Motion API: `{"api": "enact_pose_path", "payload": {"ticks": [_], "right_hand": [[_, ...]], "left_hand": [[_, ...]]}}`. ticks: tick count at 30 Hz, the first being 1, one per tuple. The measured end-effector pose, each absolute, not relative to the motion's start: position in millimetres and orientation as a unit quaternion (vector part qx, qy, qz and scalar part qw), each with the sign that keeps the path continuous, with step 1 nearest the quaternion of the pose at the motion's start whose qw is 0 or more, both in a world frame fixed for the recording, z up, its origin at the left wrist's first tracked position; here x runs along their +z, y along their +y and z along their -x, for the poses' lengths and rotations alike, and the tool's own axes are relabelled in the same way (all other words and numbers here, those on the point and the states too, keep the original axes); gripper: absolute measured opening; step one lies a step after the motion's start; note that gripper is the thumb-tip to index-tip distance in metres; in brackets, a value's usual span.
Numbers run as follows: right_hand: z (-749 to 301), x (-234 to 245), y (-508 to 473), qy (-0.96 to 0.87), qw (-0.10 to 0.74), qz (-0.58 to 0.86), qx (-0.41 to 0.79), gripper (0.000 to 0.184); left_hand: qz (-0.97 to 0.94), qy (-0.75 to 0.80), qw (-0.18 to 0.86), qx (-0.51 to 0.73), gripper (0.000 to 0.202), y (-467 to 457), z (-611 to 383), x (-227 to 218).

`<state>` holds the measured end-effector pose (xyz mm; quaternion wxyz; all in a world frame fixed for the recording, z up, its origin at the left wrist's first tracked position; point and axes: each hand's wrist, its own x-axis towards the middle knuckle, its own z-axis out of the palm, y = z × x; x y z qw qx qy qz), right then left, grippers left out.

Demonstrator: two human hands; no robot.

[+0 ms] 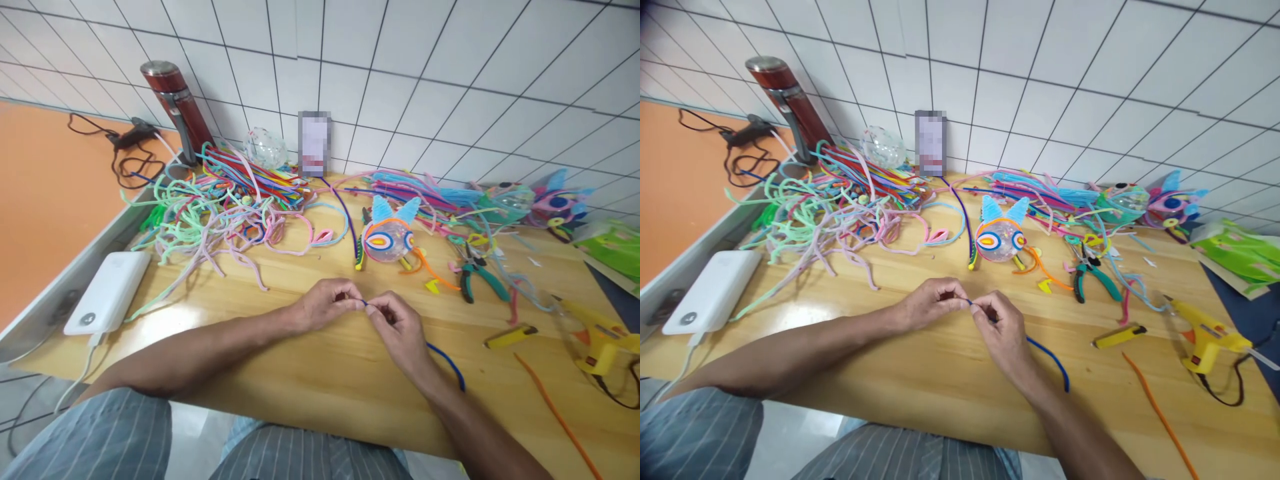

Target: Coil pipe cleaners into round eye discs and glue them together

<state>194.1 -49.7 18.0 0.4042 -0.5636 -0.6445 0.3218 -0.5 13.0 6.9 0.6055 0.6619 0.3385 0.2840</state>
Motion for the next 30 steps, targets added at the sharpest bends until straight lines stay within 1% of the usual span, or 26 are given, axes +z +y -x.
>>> {"api": "enact_pose_path", "payload": {"ticks": [4, 10, 14, 18, 22, 24, 30], "right_hand": [[-194, 21, -49, -0.651, 0.407, 0.558, 0.315, 0.016], [-186, 20, -53, -0.562, 0.448, 0.575, 0.391, 0.02], [-178, 15, -54, -0.514, 0.463, 0.579, 0.431, 0.023], [-176, 9, -52, -0.486, 0.479, 0.577, 0.449, 0.026], [-182, 12, -51, -0.489, 0.465, 0.58, 0.456, 0.023], [-187, 17, -50, -0.504, 0.448, 0.586, 0.45, 0.021], [-192, 23, -47, -0.594, 0.399, 0.587, 0.379, 0.018]], "left_hand": [[-0.675, 0.316, 0.605, 0.281, 0.027, 15, 3, 6], [-0.581, 0.333, 0.655, 0.35, 0.038, 4, -2, 13], [-0.51, 0.357, 0.688, 0.373, 0.041, -3, -11, 12], [-0.455, 0.369, 0.727, 0.359, 0.047, 1, -15, 8], [-0.498, 0.343, 0.729, 0.321, 0.054, 16, -9, 10], [-0.545, 0.337, 0.707, 0.299, 0.051, 22, -3, 14], [-0.664, 0.331, 0.619, 0.257, 0.025, 24, 4, 13]]}}
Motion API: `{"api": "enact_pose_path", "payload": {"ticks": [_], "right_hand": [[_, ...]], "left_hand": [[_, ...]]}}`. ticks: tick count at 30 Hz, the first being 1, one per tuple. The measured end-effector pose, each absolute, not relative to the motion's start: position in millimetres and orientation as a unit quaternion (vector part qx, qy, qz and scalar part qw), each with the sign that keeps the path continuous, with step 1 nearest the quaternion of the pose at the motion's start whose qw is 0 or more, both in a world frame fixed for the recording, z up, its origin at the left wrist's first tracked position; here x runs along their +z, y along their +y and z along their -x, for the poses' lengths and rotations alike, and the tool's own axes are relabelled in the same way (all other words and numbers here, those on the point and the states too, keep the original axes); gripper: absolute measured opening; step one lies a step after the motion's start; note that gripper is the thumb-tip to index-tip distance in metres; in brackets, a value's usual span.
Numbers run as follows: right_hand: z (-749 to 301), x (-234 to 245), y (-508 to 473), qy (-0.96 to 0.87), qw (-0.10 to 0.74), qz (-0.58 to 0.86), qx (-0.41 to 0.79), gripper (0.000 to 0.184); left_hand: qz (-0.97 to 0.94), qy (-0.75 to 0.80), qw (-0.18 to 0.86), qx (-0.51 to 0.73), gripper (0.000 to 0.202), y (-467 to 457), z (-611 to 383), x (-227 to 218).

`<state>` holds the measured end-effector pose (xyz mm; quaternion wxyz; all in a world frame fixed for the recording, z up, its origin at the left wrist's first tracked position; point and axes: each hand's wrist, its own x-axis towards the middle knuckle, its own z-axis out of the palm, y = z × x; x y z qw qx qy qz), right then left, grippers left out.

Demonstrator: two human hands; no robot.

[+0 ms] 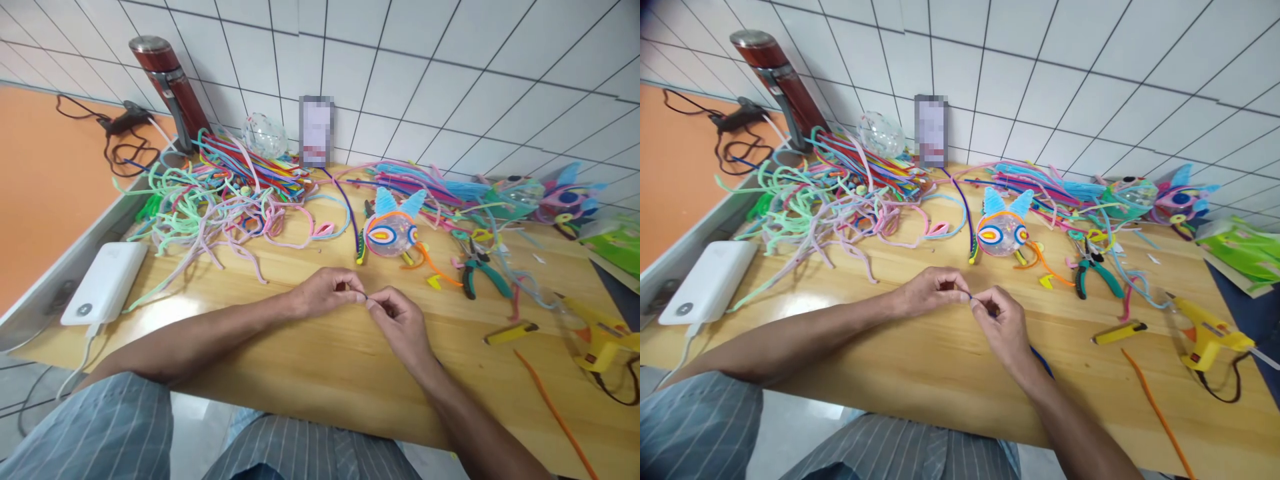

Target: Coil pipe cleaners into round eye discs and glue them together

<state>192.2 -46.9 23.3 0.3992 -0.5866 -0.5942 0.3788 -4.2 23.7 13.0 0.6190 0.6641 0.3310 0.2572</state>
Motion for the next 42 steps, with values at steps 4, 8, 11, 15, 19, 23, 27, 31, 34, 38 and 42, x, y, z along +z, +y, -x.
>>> {"api": "enact_pose_path", "payload": {"ticks": [4, 8, 11, 15, 19, 23, 27, 31, 34, 38, 42], "right_hand": [[-193, 24, -46, -0.629, 0.388, 0.581, 0.34, 0.016], [-191, 24, -48, -0.598, 0.402, 0.581, 0.379, 0.019], [-185, 22, -50, -0.556, 0.42, 0.577, 0.426, 0.021], [-177, 21, -50, -0.507, 0.444, 0.572, 0.467, 0.024], [-183, 21, -47, -0.502, 0.435, 0.58, 0.471, 0.025], [-196, 23, -43, -0.557, 0.386, 0.587, 0.444, 0.023], [-204, 24, -41, -0.62, 0.348, 0.582, 0.394, 0.023], [-201, 23, -43, -0.593, 0.364, 0.593, 0.404, 0.026], [-192, 20, -47, -0.556, 0.388, 0.597, 0.428, 0.029], [-179, 18, -51, -0.536, 0.421, 0.595, 0.426, 0.029], [-178, 20, -49, -0.528, 0.436, 0.583, 0.436, 0.025]], "left_hand": [[-0.695, 0.307, 0.595, 0.263, 0.023, 20, 4, 10], [-0.639, 0.322, 0.625, 0.312, 0.028, 12, 2, 12], [-0.585, 0.326, 0.657, 0.346, 0.033, 5, -1, 13], [-0.493, 0.351, 0.703, 0.375, 0.038, -2, -8, 13], [-0.464, 0.362, 0.721, 0.365, 0.043, 0, -11, 13], [-0.533, 0.332, 0.71, 0.32, 0.041, 10, -7, 12], [-0.582, 0.324, 0.686, 0.294, 0.034, 18, -2, 10], [-0.526, 0.324, 0.716, 0.324, 0.038, 16, -2, 14], [-0.468, 0.333, 0.734, 0.361, 0.043, 7, -5, 18], [-0.384, 0.351, 0.765, 0.38, 0.045, -5, -12, 19], [-0.376, 0.361, 0.771, 0.364, 0.045, -5, -13, 18]]}}
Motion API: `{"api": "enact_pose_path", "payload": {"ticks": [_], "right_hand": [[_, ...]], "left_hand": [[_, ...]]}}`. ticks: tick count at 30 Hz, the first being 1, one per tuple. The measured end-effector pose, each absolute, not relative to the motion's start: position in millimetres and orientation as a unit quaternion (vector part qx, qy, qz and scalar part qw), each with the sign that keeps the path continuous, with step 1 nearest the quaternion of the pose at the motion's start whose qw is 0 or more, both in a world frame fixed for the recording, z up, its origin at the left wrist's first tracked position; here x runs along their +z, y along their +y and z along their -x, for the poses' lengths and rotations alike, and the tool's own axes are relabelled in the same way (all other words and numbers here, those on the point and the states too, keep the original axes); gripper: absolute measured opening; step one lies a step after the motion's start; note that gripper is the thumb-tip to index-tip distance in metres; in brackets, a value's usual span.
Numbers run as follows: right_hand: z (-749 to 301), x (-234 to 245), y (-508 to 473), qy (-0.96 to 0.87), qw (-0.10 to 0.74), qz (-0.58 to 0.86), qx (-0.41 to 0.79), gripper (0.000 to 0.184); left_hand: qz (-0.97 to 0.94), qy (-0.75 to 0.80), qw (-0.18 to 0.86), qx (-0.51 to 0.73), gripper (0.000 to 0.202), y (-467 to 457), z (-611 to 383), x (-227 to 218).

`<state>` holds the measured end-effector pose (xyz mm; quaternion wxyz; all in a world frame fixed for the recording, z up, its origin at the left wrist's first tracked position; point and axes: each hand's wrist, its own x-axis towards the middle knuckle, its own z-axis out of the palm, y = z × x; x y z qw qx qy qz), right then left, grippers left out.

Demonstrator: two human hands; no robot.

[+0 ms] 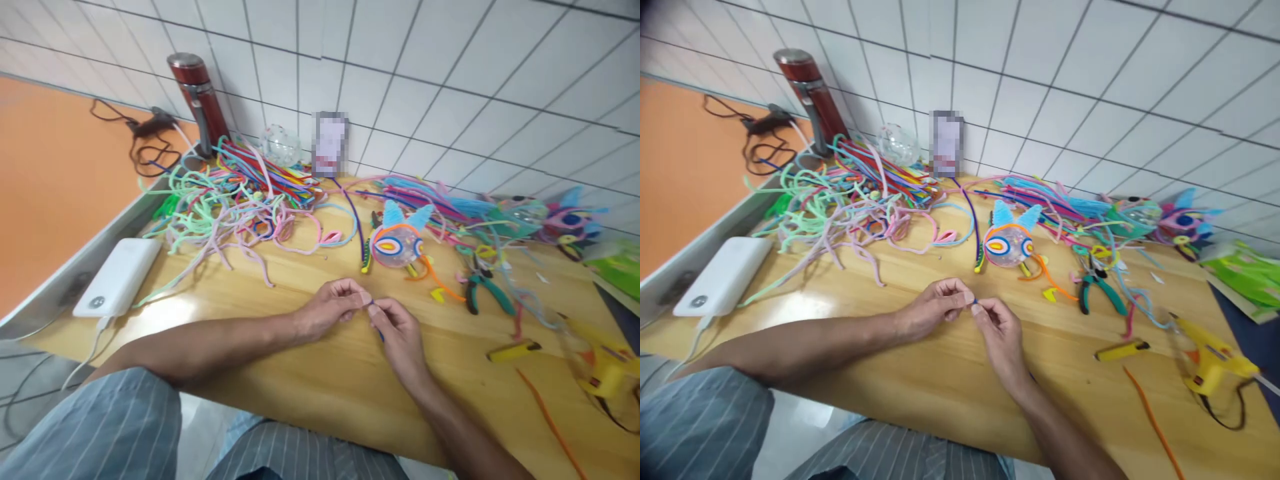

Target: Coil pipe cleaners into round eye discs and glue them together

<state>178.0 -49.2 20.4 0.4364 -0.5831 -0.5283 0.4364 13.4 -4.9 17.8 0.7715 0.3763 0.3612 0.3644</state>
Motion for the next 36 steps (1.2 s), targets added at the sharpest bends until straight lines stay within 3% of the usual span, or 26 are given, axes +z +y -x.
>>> {"api": "enact_pose_path", "payload": {"ticks": [9, 19, 29, 36], "right_hand": [[-198, 22, -41, -0.637, 0.364, 0.569, 0.372, 0.015], [-175, 20, -51, -0.539, 0.436, 0.564, 0.449, 0.025], [-204, 34, -37, -0.612, 0.348, 0.565, 0.43, 0.021], [-185, 22, -46, -0.564, 0.402, 0.567, 0.445, 0.025]], "left_hand": [[-0.591, 0.353, 0.669, 0.278, 0.036, 15, 3, 10], [-0.349, 0.39, 0.77, 0.365, 0.042, -13, -13, 16], [-0.609, 0.355, 0.665, 0.245, 0.035, 13, 5, 11], [-0.477, 0.388, 0.717, 0.33, 0.039, 2, -3, 15]]}}
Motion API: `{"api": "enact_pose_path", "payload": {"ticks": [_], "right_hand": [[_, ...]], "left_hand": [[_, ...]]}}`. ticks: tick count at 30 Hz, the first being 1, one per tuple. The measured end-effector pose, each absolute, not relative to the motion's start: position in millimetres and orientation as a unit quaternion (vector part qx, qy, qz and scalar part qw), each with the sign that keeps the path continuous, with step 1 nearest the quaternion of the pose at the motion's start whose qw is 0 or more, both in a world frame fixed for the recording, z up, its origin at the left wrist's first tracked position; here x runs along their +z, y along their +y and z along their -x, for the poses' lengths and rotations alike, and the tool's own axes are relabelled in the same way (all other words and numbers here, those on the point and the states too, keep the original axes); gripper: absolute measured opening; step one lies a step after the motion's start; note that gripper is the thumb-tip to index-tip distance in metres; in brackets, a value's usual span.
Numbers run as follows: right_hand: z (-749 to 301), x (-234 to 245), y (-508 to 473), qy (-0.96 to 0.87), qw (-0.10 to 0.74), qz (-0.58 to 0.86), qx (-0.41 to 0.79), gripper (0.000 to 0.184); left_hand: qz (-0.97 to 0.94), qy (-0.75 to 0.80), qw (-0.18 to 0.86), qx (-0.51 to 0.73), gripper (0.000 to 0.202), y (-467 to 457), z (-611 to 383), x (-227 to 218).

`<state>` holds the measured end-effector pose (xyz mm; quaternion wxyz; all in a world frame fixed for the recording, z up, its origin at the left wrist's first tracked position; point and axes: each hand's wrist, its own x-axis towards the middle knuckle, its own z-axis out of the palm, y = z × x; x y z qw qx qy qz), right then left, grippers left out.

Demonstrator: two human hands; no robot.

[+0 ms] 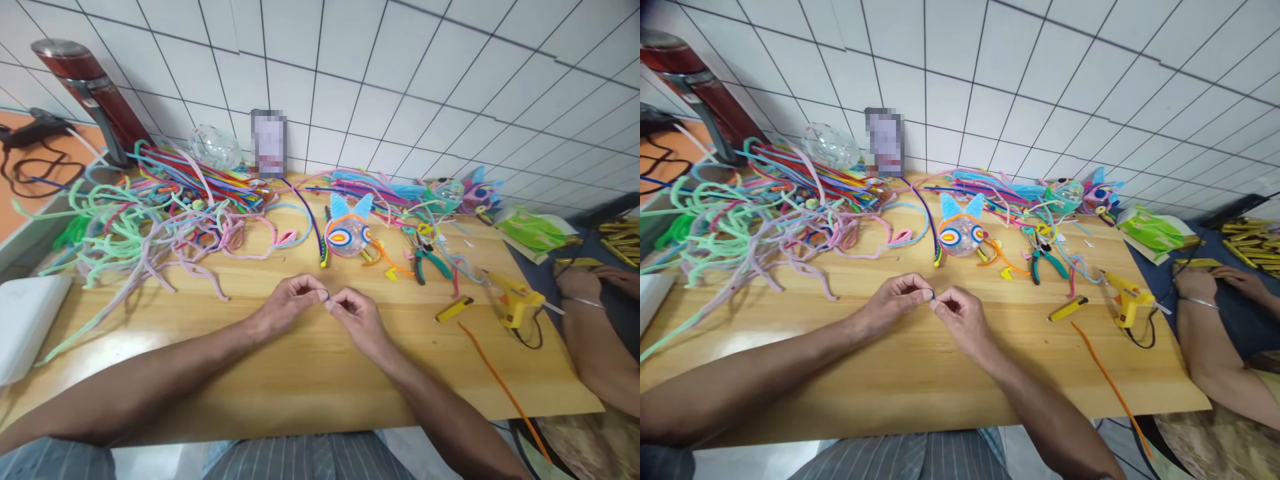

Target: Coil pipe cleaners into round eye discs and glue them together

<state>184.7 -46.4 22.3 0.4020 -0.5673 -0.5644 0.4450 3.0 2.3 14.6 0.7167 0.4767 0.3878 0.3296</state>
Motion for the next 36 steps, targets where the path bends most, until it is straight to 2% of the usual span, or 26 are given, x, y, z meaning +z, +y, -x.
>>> {"api": "enact_pose_path", "payload": {"ticks": [6, 12, 17, 21, 26, 32, 36], "right_hand": [[-180, 19, -48, -0.509, 0.421, 0.562, 0.498, 0.027], [-195, 27, -41, -0.492, 0.408, 0.591, 0.492, 0.03], [-196, 31, -42, -0.54, 0.385, 0.59, 0.461, 0.023], [-194, 31, -44, -0.557, 0.38, 0.589, 0.446, 0.022], [-186, 24, -46, -0.514, 0.398, 0.592, 0.476, 0.026], [-175, 22, -48, -0.486, 0.427, 0.582, 0.494, 0.027], [-184, 26, -46, -0.483, 0.417, 0.59, 0.495, 0.024]], "left_hand": [[-0.255, 0.384, 0.831, 0.312, 0.046, -11, -14, 23], [-0.346, 0.38, 0.796, 0.321, 0.052, 8, -9, 25], [-0.527, 0.355, 0.722, 0.275, 0.038, 19, -1, 24], [-0.571, 0.352, 0.689, 0.272, 0.032, 19, 1, 20], [-0.556, 0.363, 0.667, 0.337, 0.028, 4, -5, 20], [-0.372, 0.397, 0.752, 0.372, 0.044, -22, -21, 21], [-0.392, 0.383, 0.757, 0.356, 0.049, -16, -19, 22]]}}
